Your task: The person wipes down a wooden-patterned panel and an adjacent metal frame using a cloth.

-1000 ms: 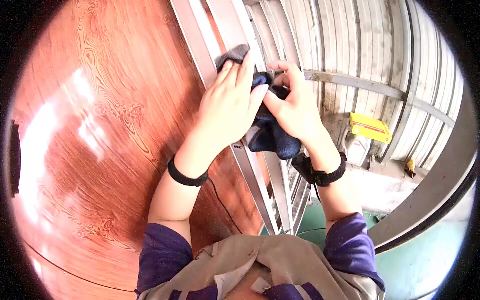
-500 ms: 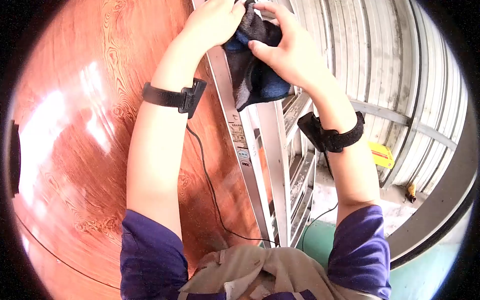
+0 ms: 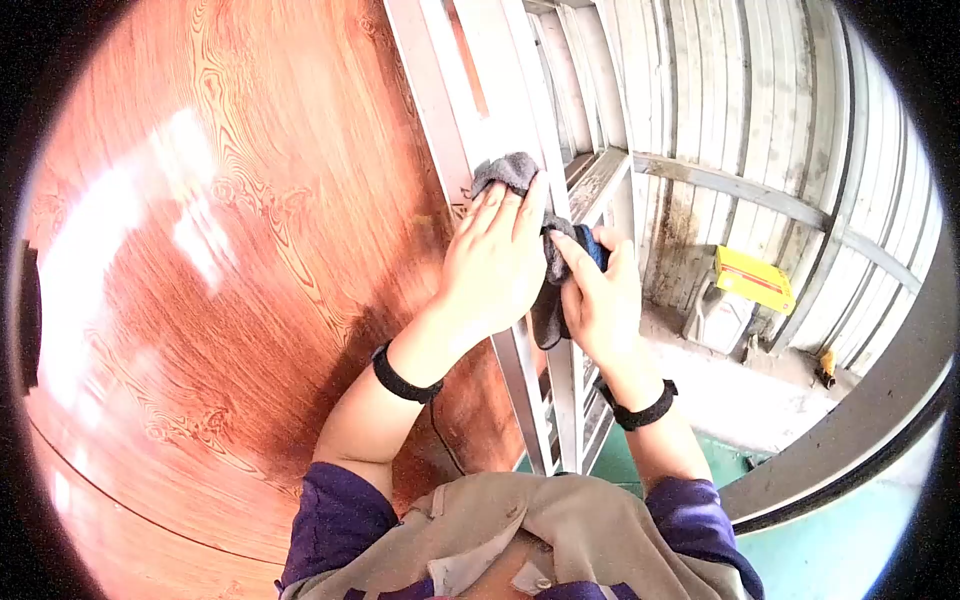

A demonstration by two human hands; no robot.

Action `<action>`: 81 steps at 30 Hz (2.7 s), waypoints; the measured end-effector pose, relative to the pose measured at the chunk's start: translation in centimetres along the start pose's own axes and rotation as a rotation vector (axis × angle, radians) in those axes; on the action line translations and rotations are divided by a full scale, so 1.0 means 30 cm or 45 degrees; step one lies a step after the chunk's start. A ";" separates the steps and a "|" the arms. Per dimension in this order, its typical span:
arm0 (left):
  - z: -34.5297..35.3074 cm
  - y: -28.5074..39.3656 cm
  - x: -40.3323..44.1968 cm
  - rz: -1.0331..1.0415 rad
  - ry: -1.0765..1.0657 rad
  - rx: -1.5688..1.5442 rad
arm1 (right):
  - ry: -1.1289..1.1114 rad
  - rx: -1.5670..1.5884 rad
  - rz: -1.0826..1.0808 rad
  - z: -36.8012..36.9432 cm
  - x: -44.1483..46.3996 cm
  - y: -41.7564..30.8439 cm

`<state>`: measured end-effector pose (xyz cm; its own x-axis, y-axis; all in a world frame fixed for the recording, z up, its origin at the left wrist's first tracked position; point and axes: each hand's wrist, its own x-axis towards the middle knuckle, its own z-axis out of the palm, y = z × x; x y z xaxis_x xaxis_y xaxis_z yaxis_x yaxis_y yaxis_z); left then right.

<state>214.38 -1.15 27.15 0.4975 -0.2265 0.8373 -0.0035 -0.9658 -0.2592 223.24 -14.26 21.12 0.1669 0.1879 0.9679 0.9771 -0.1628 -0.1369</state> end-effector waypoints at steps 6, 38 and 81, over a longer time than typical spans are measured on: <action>0.013 -0.001 0.034 0.010 0.028 0.028 | -0.132 -0.164 0.027 -0.023 -0.029 -0.097; -0.085 -0.067 0.193 -0.024 0.196 -0.004 | 0.073 -0.024 -0.045 0.002 0.074 -0.012; -0.058 -0.135 0.177 0.135 0.199 0.050 | -0.098 -0.058 -0.025 -0.014 0.096 -0.043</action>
<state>215.53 1.34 33.46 0.3555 -0.3467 0.8680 -0.0133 -0.9305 -0.3662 222.40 -13.91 24.19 0.1595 0.2653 0.9509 0.9736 -0.2018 -0.1070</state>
